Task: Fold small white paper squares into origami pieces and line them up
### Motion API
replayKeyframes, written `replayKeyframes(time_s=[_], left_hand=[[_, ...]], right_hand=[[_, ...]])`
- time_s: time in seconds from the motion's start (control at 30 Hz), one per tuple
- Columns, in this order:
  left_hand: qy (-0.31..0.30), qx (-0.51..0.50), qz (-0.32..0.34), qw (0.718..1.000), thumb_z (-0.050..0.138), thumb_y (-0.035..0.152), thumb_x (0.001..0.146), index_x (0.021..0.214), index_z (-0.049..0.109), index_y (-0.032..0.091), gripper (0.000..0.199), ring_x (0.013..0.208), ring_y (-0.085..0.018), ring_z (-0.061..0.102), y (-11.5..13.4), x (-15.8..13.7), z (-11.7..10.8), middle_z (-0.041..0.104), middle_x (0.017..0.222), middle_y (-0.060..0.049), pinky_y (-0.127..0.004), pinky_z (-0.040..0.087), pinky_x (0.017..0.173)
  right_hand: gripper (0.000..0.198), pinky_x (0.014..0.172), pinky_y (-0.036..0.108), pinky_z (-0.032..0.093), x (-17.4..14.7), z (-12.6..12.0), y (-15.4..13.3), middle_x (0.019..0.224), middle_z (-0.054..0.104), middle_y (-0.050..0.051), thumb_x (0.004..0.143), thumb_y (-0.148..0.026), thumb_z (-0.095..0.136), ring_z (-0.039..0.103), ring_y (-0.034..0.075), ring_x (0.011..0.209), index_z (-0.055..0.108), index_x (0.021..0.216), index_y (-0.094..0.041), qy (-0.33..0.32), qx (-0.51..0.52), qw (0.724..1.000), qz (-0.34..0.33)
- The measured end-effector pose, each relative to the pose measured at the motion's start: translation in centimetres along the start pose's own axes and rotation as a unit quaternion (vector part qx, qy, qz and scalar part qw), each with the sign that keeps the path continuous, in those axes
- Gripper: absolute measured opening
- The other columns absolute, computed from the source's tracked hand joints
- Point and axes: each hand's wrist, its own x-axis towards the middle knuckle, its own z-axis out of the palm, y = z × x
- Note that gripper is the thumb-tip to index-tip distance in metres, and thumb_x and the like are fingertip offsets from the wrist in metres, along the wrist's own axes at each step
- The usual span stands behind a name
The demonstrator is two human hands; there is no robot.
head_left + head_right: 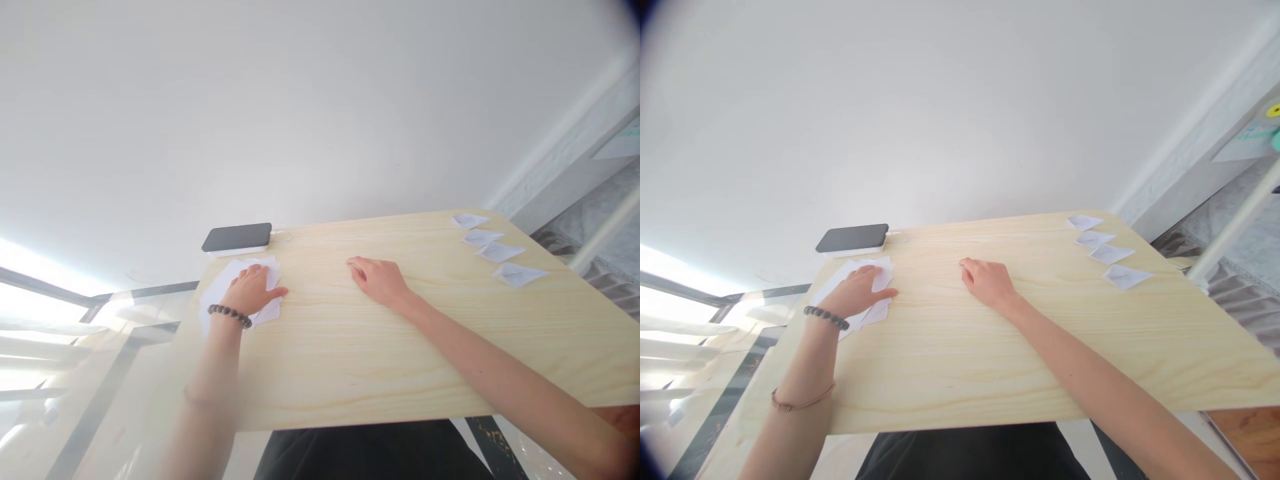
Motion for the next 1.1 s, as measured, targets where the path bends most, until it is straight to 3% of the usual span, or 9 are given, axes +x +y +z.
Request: replayKeyframes(time_s=[0.17,0.4,0.73,0.9,1.0,1.1], left_hand=[[-0.013,0.032,-0.045,0.998,0.042,0.043,0.077,0.093,0.06,0.019,0.034,0.085,-0.029,0.057,1.0,-0.5,-1.0,0.064,0.089,-0.012,-0.039,0.044,0.065],[0.014,0.028,-0.12,0.992,0.036,0.027,0.076,0.054,0.057,0.019,0.032,0.057,-0.023,0.056,1.7,-0.8,-3.3,0.057,0.057,-0.008,-0.033,0.039,0.051],[0.111,-0.022,-0.122,0.986,0.043,0.042,0.077,0.075,0.067,0.025,0.029,0.067,-0.025,0.056,2.0,-1.7,-5.0,0.063,0.066,-0.005,-0.034,0.038,0.056],[0.153,-0.054,-0.012,0.987,0.044,0.04,0.082,0.077,0.066,0.024,0.027,0.061,-0.019,0.055,4.7,-1.9,-4.8,0.063,0.063,-0.002,-0.032,0.039,0.058],[0.21,-0.092,0.162,0.96,0.039,0.032,0.087,0.087,0.063,0.021,0.027,0.072,-0.017,0.058,7.3,-1.4,-2.4,0.066,0.077,-0.003,-0.029,0.042,0.065],[0.202,-0.108,0.327,0.917,0.034,0.023,0.089,0.094,0.06,0.022,0.027,0.086,-0.014,0.057,9.6,-0.7,0.4,0.064,0.096,-0.003,-0.025,0.042,0.067]], right_hand=[[0.028,0.057,0.024,0.034,0.0,0.1,0.2,0.084,0.069,-0.002,0.082,-0.025,0.038,0.061,0.014,0.07,0.059,0.101,-0.027,0.006,0.008,1.0,-0.004],[0.027,0.056,0.024,0.032,0.0,0.2,0.3,0.082,0.069,-0.003,0.082,-0.026,0.039,0.06,0.014,0.066,0.059,0.099,-0.028,0.004,0.023,1.0,0.001],[0.029,0.056,0.024,0.033,-0.1,0.1,0.4,0.078,0.068,-0.002,0.081,-0.026,0.038,0.059,0.014,0.065,0.06,0.1,-0.028,0.004,0.034,0.999,0.002],[0.027,0.057,0.023,0.034,-0.2,-0.3,0.1,0.081,0.068,-0.002,0.082,-0.028,0.039,0.058,0.013,0.067,0.063,0.094,-0.027,0.006,0.079,0.997,0.009],[0.03,0.06,0.023,0.036,-0.5,-0.8,0.3,0.08,0.067,-0.001,0.085,-0.033,0.036,0.058,0.013,0.066,0.064,0.084,-0.024,0.004,0.14,0.99,0.018],[0.035,0.062,0.023,0.039,-0.7,-1.3,0.6,0.076,0.067,0.0,0.087,-0.038,0.032,0.059,0.012,0.066,0.062,0.088,-0.022,-0.003,0.229,0.972,0.045]])
